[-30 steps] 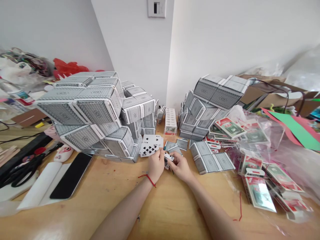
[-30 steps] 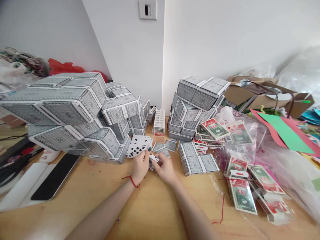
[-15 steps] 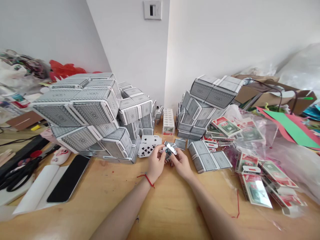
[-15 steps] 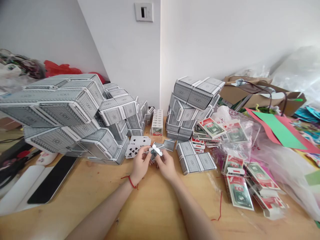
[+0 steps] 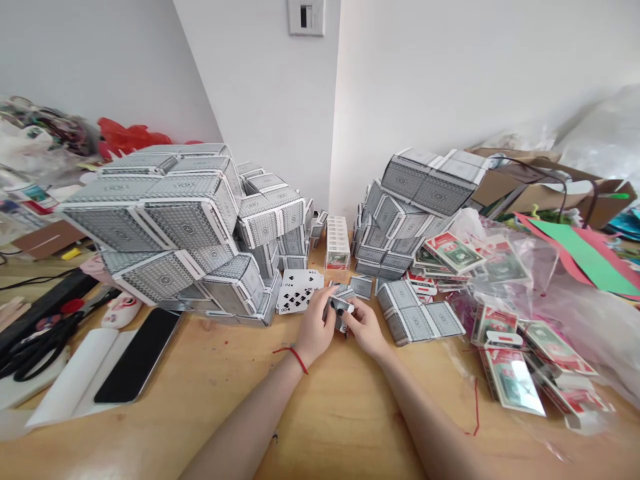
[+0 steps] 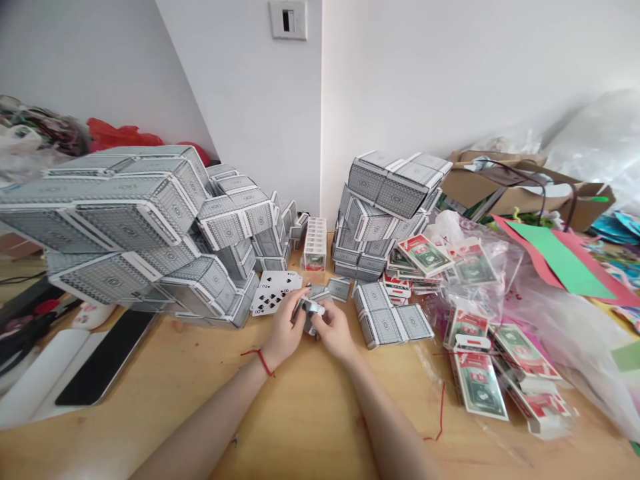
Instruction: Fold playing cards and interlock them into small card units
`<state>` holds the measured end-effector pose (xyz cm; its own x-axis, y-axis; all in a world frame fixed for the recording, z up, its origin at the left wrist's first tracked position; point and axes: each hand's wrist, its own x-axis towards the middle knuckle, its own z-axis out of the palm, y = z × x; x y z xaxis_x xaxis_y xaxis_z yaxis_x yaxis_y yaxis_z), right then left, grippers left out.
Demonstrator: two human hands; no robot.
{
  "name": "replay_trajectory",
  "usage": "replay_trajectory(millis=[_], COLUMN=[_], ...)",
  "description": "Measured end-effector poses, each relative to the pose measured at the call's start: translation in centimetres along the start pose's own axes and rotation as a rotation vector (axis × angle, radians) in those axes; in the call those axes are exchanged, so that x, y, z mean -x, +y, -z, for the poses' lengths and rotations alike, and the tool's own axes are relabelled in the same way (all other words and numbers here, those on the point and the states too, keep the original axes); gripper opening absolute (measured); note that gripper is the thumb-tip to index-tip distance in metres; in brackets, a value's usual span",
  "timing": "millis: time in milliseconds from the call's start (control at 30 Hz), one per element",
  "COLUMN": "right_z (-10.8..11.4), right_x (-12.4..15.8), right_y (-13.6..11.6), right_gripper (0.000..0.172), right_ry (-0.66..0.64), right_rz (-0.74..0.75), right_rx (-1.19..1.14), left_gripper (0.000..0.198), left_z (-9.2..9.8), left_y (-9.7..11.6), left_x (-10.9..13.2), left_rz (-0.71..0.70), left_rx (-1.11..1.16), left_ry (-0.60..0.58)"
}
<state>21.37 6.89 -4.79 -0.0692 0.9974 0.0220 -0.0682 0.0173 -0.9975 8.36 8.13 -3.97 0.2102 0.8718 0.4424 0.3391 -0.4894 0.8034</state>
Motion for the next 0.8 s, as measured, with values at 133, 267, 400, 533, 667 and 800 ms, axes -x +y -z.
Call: replay_trajectory(millis=[133, 267, 400, 533, 667, 800], right_z=[0.3, 0.2, -0.2, -0.3, -0.2, -0.2], right_x=[0.1, 0.1, 0.2, 0.1, 0.1, 0.1], right_y=[-0.5, -0.9, -1.0, -0.8, -0.7, -0.8], right_gripper=[0.017, 0.019, 0.018, 0.013, 0.014, 0.025], right_ry=[-0.070, -0.208, -0.269, -0.271, -0.258, -0.244], right_rz=[-0.015, -0.113, -0.147, -0.136, -0.144, -0.161], right_rx=[-0.145, -0.382, -0.497, -0.539, -0.555, -0.521], left_gripper=[0.025, 0.021, 0.019, 0.018, 0.022, 0.028], left_z=[0.1, 0.2, 0.3, 0.2, 0.3, 0.3], left_y=[0.3, 0.0, -0.5, -0.8, -0.5, -0.2], left_x=[-0.1, 0.0, 0.0, 0.1, 0.1, 0.0], left_rz=[-0.021, 0.075, 0.155, 0.149, 0.106, 0.015], left_rx=[0.005, 0.029, 0.034, 0.034, 0.021, 0.017], left_ry=[-0.031, 0.027, 0.056, 0.052, 0.034, 0.016])
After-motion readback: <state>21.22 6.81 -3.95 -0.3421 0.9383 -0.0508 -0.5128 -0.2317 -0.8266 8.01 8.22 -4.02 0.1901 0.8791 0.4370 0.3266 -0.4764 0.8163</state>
